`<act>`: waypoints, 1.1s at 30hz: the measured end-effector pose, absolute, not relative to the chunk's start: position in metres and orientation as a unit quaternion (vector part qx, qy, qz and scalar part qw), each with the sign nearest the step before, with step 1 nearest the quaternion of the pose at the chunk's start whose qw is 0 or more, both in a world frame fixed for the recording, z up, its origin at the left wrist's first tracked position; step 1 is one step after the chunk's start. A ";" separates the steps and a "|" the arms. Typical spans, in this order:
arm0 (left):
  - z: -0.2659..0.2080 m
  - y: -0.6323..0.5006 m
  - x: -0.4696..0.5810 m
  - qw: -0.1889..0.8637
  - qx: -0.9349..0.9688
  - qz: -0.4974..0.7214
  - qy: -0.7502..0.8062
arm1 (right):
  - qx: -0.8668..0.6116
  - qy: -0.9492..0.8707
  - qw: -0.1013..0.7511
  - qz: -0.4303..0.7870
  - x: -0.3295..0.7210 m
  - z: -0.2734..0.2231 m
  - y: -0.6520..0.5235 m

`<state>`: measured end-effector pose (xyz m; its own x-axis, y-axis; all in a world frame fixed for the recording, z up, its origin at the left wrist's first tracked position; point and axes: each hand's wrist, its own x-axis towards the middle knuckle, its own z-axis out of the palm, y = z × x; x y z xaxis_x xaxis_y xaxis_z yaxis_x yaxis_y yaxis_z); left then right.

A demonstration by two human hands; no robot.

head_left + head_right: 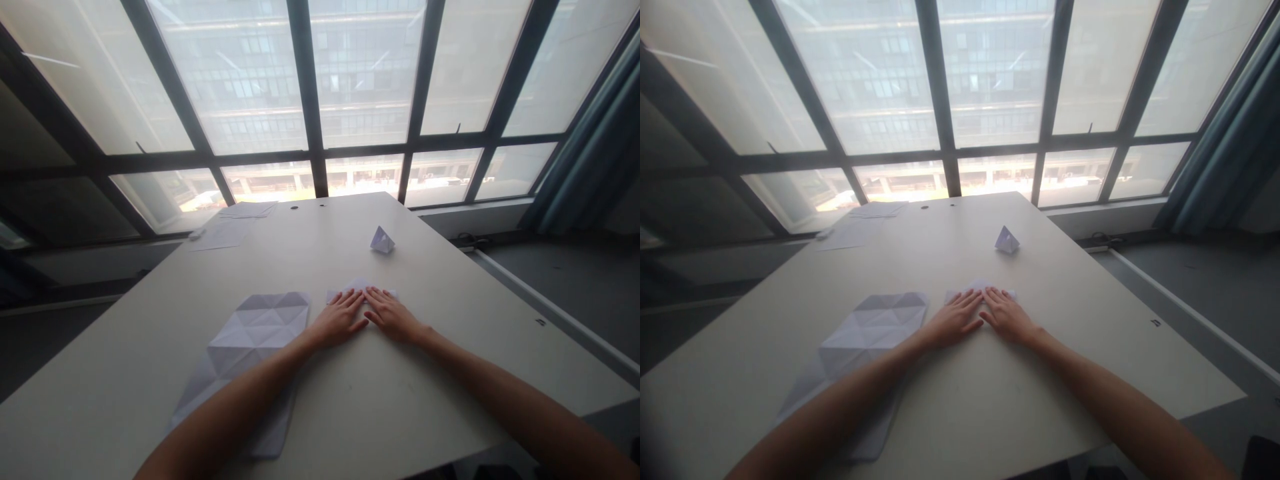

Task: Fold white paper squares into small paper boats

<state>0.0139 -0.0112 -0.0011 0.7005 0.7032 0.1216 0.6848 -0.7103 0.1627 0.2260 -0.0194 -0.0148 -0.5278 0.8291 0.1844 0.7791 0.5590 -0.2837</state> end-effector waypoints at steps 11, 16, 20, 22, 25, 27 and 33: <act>0.000 -0.011 0.013 0.058 0.916 0.083 0.388 | -0.460 -0.870 0.151 0.093 0.225 -0.012 -0.021; -0.001 -0.011 0.013 0.058 0.913 0.072 0.398 | -0.461 -0.873 0.135 0.081 0.225 -0.013 -0.021; -0.002 -0.011 0.012 0.049 0.907 0.063 0.413 | -0.479 -0.867 0.117 0.075 0.225 -0.015 -0.020; -0.002 -0.010 0.011 0.049 0.905 0.057 0.419 | -0.493 -0.860 0.111 0.073 0.225 -0.016 -0.019; -0.002 -0.010 0.011 0.051 0.901 0.057 0.427 | -0.511 -0.850 0.107 0.069 0.226 -0.018 -0.018; -0.001 -0.010 0.011 0.052 0.899 0.061 0.430 | -0.522 -0.844 0.107 0.066 0.227 -0.020 -0.016; -0.001 -0.011 0.012 0.056 0.897 0.066 0.434 | -0.564 -0.815 0.119 0.048 0.230 -0.028 -0.014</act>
<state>0.0116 -0.0111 -0.0006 0.6149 0.7855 0.0696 0.7709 -0.6174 0.1567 0.2299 -0.0137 -0.0283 -0.3345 0.9320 0.1393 0.9090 0.3581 -0.2133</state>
